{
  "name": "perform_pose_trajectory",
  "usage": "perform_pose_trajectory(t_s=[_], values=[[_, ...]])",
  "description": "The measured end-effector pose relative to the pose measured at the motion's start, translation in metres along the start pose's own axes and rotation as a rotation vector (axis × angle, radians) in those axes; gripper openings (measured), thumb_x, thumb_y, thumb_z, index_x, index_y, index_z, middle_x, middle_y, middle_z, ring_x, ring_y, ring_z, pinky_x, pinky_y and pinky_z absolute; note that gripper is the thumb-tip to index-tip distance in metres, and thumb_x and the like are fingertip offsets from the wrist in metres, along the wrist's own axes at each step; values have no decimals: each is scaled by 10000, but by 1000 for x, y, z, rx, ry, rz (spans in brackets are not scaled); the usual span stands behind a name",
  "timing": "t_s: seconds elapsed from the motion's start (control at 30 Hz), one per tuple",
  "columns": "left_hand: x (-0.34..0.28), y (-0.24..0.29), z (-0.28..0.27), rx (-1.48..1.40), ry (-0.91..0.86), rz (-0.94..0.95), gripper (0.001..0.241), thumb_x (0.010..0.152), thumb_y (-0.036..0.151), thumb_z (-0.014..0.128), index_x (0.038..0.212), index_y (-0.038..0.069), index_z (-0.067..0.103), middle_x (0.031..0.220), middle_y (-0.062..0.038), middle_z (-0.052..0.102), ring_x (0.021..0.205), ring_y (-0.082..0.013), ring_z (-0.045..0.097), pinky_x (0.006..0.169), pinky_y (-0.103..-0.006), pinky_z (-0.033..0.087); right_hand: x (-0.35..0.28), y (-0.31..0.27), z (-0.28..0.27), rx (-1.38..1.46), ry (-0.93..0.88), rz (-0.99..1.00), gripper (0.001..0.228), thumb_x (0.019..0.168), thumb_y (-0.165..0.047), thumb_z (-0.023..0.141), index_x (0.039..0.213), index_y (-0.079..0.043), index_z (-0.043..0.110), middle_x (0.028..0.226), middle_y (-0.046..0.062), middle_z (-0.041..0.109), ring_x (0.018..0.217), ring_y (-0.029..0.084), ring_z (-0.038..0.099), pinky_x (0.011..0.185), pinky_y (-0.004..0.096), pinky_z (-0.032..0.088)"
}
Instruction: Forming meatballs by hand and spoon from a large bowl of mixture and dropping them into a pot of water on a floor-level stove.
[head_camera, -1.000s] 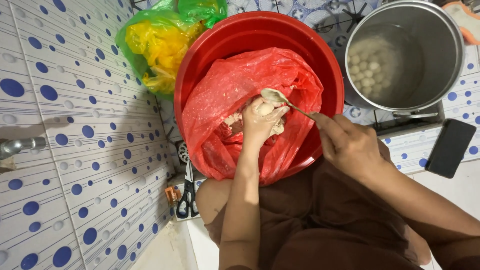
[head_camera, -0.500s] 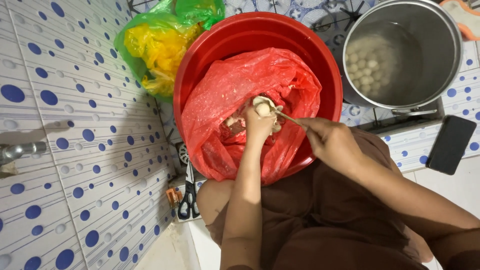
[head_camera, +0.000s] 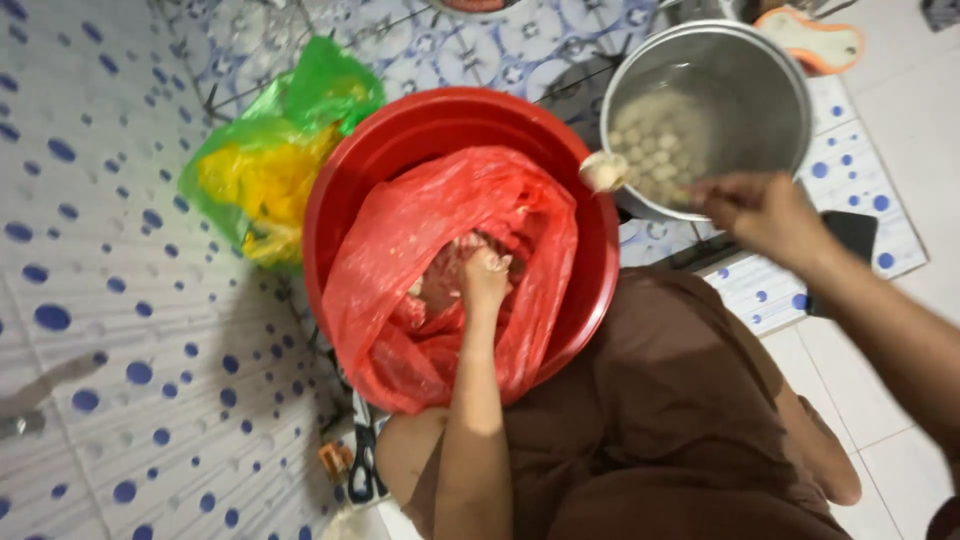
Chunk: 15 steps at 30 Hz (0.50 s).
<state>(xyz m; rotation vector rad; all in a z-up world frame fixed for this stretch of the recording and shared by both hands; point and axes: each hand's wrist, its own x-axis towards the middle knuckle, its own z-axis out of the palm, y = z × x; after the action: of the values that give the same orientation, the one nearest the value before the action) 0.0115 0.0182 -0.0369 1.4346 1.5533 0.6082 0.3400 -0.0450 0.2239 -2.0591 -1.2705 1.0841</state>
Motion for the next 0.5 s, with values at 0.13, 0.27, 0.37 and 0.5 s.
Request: perform_pose_trajectory(t_s=[0.13, 0.27, 0.37, 0.5], values=[[9, -27, 12, -60, 20, -85, 305, 846, 192, 776, 670, 84, 552, 546, -111, 617, 412, -251, 656, 363, -368, 488, 69, 45, -37, -546, 110, -60, 323, 998, -231, 557, 1220, -169, 784, 1084, 178, 762, 995, 411, 690, 829, 484, 510], [27, -66, 26, 154, 96, 79, 405, 824, 259, 803, 618, 108, 489, 584, -51, 584, 580, -213, 548, 638, -396, 437, 144, 120, -33, -897, 74, -79, 370, 1007, -343, 501, 1257, -271, 764, 1068, 249, 755, 920, 525, 708, 775, 574, 563], [47, -88, 46, -202, 131, -116, 228, 789, 111, 843, 733, 49, 632, 567, -107, 599, 520, -190, 573, 459, -342, 437, 151, 122, -26, -921, 26, -146, 283, 984, -178, 660, 1233, -141, 792, 933, 212, 805, 876, 407, 783, 752, 473, 624], [47, -78, 40, -494, 122, -283, 254, 813, 102, 844, 904, 96, 608, 704, -109, 603, 580, -174, 613, 460, -279, 458, 149, 127, -23, -1017, 180, -312, 193, 1034, -167, 617, 1121, -213, 782, 889, 82, 786, 811, 292, 789, 689, 378, 617]])
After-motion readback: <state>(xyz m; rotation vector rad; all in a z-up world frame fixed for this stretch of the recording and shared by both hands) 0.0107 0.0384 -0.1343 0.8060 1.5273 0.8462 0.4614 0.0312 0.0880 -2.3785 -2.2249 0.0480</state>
